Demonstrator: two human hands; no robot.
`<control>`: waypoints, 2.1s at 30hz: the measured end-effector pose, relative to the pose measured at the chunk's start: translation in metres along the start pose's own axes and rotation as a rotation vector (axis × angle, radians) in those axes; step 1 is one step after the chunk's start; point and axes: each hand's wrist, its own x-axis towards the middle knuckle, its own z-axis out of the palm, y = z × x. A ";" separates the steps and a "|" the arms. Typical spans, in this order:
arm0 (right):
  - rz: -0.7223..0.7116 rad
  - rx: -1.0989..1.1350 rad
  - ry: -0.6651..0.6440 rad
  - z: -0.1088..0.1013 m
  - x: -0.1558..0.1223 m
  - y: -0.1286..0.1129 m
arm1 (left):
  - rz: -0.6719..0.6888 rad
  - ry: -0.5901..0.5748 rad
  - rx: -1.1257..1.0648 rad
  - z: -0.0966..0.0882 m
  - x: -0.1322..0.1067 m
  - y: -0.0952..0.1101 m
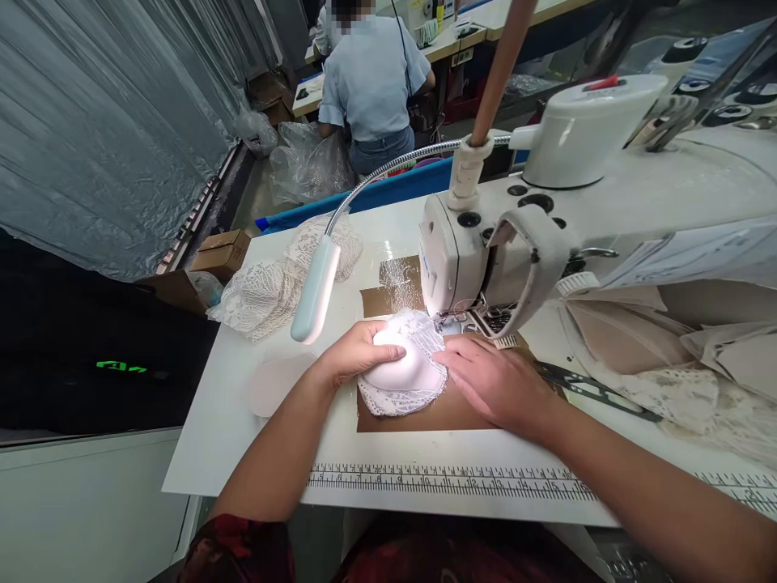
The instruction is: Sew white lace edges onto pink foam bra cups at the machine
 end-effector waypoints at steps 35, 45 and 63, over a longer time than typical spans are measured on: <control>0.166 -0.134 0.041 0.001 0.001 -0.001 | 0.002 0.004 0.040 0.001 0.007 0.000; 0.232 -0.168 0.060 0.005 0.004 0.001 | -0.016 0.109 0.024 -0.001 0.012 -0.002; 0.162 -0.193 0.048 0.000 0.006 -0.002 | 0.060 0.144 0.024 -0.006 0.015 -0.003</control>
